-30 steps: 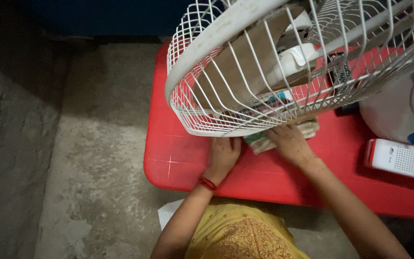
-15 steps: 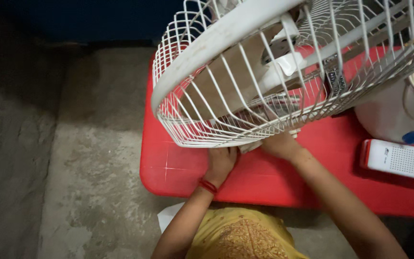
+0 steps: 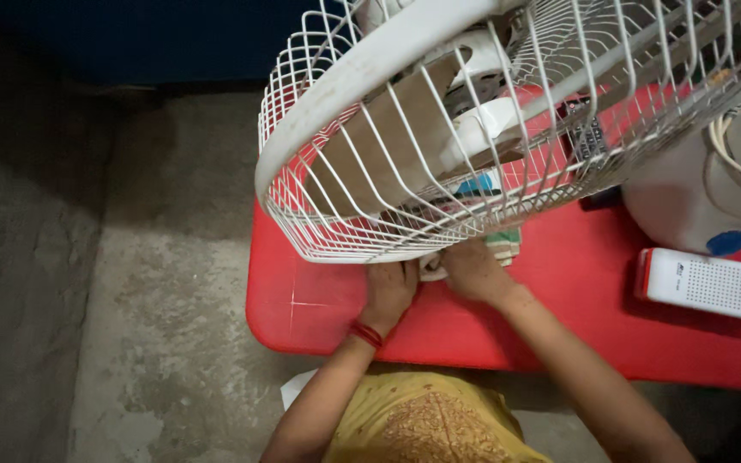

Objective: The person cleans a table fan by wiping the outer cage and the back of the motor housing with a cloth.

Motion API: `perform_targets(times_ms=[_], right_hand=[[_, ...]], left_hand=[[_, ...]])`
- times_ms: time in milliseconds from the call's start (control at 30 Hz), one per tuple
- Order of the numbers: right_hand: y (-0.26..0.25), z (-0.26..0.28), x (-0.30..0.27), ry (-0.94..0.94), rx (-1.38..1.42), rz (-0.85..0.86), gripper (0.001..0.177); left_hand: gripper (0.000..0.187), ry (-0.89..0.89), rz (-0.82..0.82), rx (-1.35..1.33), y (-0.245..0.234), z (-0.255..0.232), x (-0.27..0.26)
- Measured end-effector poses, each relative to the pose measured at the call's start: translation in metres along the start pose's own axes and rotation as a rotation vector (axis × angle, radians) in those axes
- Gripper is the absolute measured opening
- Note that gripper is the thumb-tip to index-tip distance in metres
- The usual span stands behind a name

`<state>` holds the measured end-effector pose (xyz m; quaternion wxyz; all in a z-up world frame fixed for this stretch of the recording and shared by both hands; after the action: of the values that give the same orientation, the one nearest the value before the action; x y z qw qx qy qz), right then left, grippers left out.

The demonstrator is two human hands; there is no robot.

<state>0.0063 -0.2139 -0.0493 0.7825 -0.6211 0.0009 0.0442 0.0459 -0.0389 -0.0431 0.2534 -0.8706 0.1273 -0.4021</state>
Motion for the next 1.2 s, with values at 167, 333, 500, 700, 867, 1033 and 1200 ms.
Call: perform_targets(times_ms=[167,333,500,700,867,1033,1200], right_hand=[[-0.004,-0.049,0.005,0.245,0.141,0.06,0.036],[0.001,-0.106,0.016,0.182,0.336,-0.164,0.04],[0.021,-0.116,0.027,0.303,0.617,-0.207,0.018],[0.004,-0.086,0.017,0.132,0.388,-0.32,0.024],[-0.016,-0.046,-0.005,-0.041,0.067,-0.276,0.056],[-0.023,-0.025,-0.008,-0.102,-0.011,-0.221,0.063],[-0.012,-0.049,0.003,-0.1,-0.011,-0.119,0.049]], left_hand=[[0.027,-0.051,0.013,0.084,-0.005,-0.01,0.011],[0.029,-0.016,0.063,0.113,-0.002,-0.011,0.011],[0.037,-0.086,0.195,0.282,0.014,-0.002,0.003],[0.046,-0.278,0.41,0.328,0.025,0.004,-0.001],[0.047,-0.146,0.303,0.45,0.027,0.004,0.0],[0.05,-0.173,0.337,0.426,0.024,0.004,-0.002],[0.049,-0.328,0.53,0.324,0.022,0.001,0.004]])
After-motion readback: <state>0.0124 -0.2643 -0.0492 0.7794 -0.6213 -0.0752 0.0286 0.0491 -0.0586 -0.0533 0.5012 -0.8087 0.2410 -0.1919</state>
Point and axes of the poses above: each hand's wrist, its own x-axis towards the middle knuckle, its own y-axis out of the palm, z = x × y, the point moved 3 cm from there along x, towards the middle knuckle, and after that the axes turned 11 degrees about y, right-handed, at the moved point
